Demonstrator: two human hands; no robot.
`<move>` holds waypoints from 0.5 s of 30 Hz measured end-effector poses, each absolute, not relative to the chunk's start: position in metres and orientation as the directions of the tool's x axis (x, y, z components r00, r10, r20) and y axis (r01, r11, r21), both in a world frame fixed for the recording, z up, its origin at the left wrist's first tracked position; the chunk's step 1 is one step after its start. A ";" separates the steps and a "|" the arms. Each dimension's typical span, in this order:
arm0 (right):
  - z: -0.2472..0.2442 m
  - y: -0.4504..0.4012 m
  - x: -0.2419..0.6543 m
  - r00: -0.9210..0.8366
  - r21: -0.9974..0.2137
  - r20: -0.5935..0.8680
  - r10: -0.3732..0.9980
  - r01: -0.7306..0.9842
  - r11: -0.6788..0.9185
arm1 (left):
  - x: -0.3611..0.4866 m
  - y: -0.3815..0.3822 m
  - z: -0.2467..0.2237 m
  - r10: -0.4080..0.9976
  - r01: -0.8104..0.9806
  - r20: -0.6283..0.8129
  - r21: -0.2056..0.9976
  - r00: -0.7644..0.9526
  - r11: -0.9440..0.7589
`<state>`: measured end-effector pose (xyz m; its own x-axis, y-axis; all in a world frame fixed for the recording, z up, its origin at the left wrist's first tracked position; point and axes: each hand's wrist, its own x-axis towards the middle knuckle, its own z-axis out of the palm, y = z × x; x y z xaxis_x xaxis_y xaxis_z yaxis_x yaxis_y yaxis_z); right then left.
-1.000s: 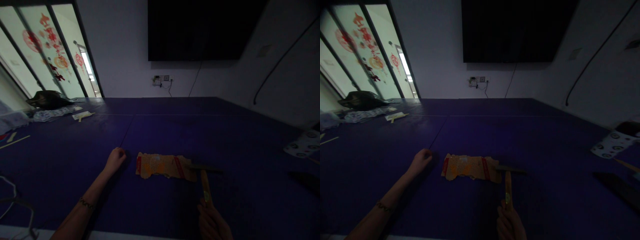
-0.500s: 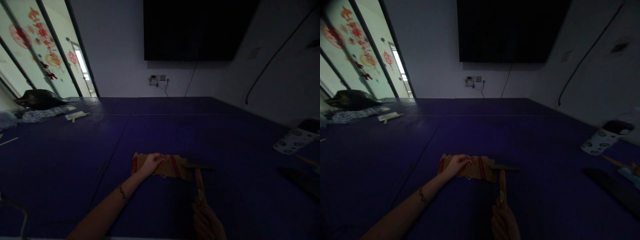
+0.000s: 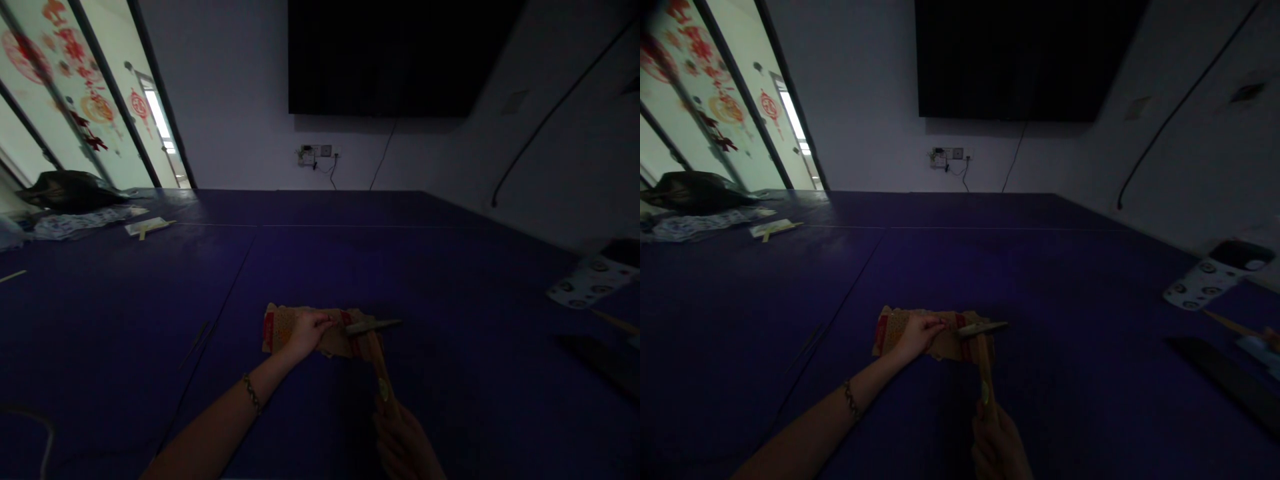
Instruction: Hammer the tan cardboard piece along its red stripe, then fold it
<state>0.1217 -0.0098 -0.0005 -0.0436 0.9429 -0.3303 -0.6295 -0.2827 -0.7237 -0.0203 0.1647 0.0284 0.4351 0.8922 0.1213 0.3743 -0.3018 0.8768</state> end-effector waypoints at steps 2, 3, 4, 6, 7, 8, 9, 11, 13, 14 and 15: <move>-0.001 -0.010 0.122 -0.035 -0.714 -0.334 0.942 -0.643 -0.277 | -0.020 0.164 0.029 0.889 0.408 0.117 0.857 0.443 -0.316; -0.002 -0.010 0.122 -0.028 -0.708 -0.334 0.942 -0.653 -0.271 | -0.020 0.164 0.029 0.888 0.422 0.117 0.847 0.445 -0.323; -0.002 -0.010 0.121 -0.022 -0.700 -0.334 0.942 -0.663 -0.264 | -0.020 0.164 0.030 0.888 0.433 0.116 0.840 0.445 -0.327; -0.003 -0.010 0.121 -0.019 -0.688 -0.335 0.942 -0.679 -0.258 | -0.020 0.163 0.031 0.887 0.444 0.121 0.830 0.446 -0.337; -0.003 -0.010 0.120 -0.021 -0.685 -0.337 0.941 -0.681 -0.260 | -0.021 0.162 0.032 0.885 0.440 0.135 0.828 0.446 -0.348; -0.004 -0.011 0.120 -0.025 -0.685 -0.339 0.941 -0.679 -0.265 | -0.021 0.162 0.033 0.883 0.430 0.154 0.828 0.442 -0.360; -0.004 -0.011 0.121 -0.031 -0.688 -0.336 0.941 -0.675 -0.267 | -0.021 0.161 0.034 0.882 0.420 0.174 0.828 0.438 -0.372; -0.004 -0.012 0.121 -0.038 -0.694 -0.328 0.944 -0.668 -0.268 | -0.021 0.160 0.036 0.883 0.411 0.190 0.829 0.429 -0.378; -0.004 -0.012 0.121 -0.043 -0.696 -0.323 0.945 -0.666 -0.268 | -0.022 0.159 0.038 0.887 0.420 0.171 0.832 0.428 -0.363; -0.004 -0.012 0.121 -0.043 -0.695 -0.327 0.944 -0.666 -0.271 | -0.022 0.159 0.039 0.888 0.421 0.163 0.833 0.431 -0.358; -0.003 -0.013 0.121 -0.041 -0.694 -0.334 0.942 -0.666 -0.275 | -0.022 0.158 0.039 0.886 0.418 0.160 0.836 0.434 -0.356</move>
